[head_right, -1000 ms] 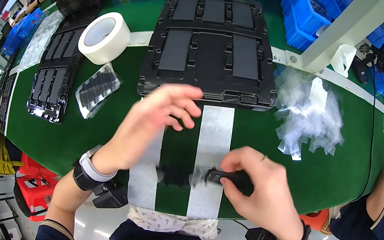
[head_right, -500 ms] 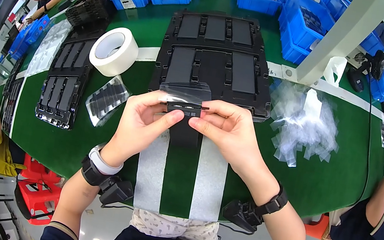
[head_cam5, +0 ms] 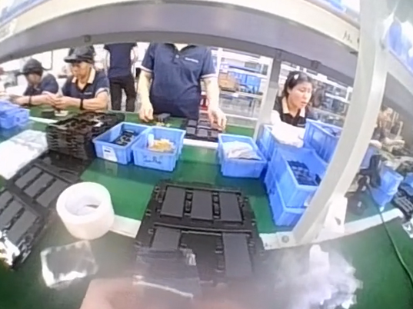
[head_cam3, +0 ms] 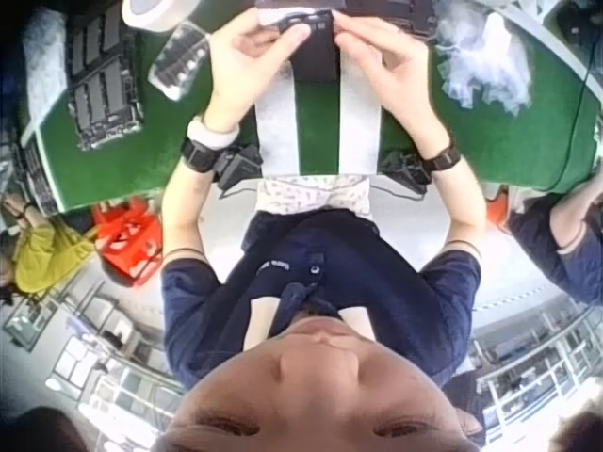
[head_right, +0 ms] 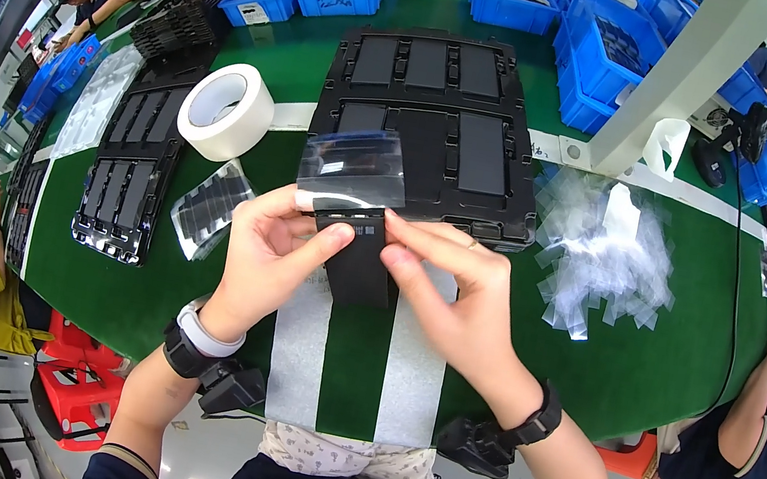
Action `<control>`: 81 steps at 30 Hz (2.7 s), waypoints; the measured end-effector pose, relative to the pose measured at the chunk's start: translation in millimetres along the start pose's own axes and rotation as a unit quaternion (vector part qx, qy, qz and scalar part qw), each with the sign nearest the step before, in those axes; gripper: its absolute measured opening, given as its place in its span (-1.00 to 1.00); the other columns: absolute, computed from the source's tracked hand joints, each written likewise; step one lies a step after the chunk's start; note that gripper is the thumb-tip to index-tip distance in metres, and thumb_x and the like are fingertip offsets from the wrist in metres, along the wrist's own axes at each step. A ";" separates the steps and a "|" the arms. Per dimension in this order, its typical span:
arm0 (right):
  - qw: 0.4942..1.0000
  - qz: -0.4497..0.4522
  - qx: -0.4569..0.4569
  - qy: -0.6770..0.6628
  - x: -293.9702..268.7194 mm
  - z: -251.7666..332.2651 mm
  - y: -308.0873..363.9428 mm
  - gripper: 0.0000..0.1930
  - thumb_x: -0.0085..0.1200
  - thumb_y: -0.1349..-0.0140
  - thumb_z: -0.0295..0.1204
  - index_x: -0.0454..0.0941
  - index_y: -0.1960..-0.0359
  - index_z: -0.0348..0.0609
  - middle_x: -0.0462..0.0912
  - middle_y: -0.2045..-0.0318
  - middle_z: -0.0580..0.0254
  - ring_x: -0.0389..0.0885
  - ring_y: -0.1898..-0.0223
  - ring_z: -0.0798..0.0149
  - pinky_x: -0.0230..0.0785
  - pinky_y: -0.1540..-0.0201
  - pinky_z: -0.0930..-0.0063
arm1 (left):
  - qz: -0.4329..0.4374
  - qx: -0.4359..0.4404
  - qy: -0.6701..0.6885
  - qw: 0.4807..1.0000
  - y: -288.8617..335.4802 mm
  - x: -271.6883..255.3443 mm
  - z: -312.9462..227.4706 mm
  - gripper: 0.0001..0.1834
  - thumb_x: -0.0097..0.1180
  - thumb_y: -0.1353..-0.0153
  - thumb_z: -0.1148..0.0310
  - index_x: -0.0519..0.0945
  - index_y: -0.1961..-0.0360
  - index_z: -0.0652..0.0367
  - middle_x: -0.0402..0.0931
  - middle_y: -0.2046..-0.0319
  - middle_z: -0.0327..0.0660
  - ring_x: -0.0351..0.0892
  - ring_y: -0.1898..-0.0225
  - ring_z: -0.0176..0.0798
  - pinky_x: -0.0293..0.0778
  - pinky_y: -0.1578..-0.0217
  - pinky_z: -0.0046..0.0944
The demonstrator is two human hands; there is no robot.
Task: Applying protective films and adhesive stickers to electronic enclosures on an assembly line, followed by applying a medical bandage to a mark on the arm.
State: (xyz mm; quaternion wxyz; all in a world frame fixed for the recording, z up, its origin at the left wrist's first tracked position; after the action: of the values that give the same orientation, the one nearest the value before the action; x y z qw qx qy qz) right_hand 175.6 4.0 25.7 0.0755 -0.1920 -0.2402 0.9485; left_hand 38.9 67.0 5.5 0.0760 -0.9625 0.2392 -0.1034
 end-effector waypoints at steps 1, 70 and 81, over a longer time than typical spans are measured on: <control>0.984 0.001 0.095 -0.152 -0.4 -17.9 1.9 -0.80 0.12 -0.10 -0.57 0.58 0.21 -0.27 0.63 0.32 0.15 0.57 0.29 0.38 0.42 0.17 0.55 | 0.001 0.000 0.001 1.000 0.2 -0.3 0.5 -0.83 0.16 -0.04 0.61 0.55 0.28 0.34 0.55 0.31 -0.20 0.57 0.28 -0.38 0.52 0.30 -0.44; 0.952 -0.032 0.201 -0.228 2.2 -35.2 7.1 -0.89 0.01 -0.19 -0.47 0.37 0.41 -0.21 0.40 0.56 0.45 0.37 0.51 0.60 0.24 0.51 0.72 | 0.085 -0.023 -0.135 0.987 1.3 4.3 4.1 -0.90 0.07 -0.15 0.52 0.46 0.31 0.29 0.54 0.34 -0.27 0.50 0.31 -0.50 0.40 0.25 -0.49; 0.973 0.030 0.172 -0.151 12.9 -30.0 6.7 -0.72 0.16 -0.06 -0.51 0.51 0.16 -0.25 0.56 0.38 0.30 0.51 0.39 0.53 0.40 0.40 0.69 | 0.068 -0.039 -0.091 0.993 -2.6 3.0 16.9 -0.87 0.09 -0.15 0.47 0.51 0.30 0.31 0.56 0.38 -0.27 0.50 0.35 -0.52 0.39 0.29 -0.52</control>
State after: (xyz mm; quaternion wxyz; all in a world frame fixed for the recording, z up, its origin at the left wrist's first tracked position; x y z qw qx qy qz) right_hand 175.4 14.0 -6.2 0.0420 -0.0374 -0.0761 0.9955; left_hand 46.6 69.6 -9.8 0.0670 -0.9515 0.3003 -0.0009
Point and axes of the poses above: each hand's wrist, its own y-axis away from the middle knuckle, its own x-axis out of the palm, z = x × y, the point moved 8 cm from there along -y, towards the middle knuckle
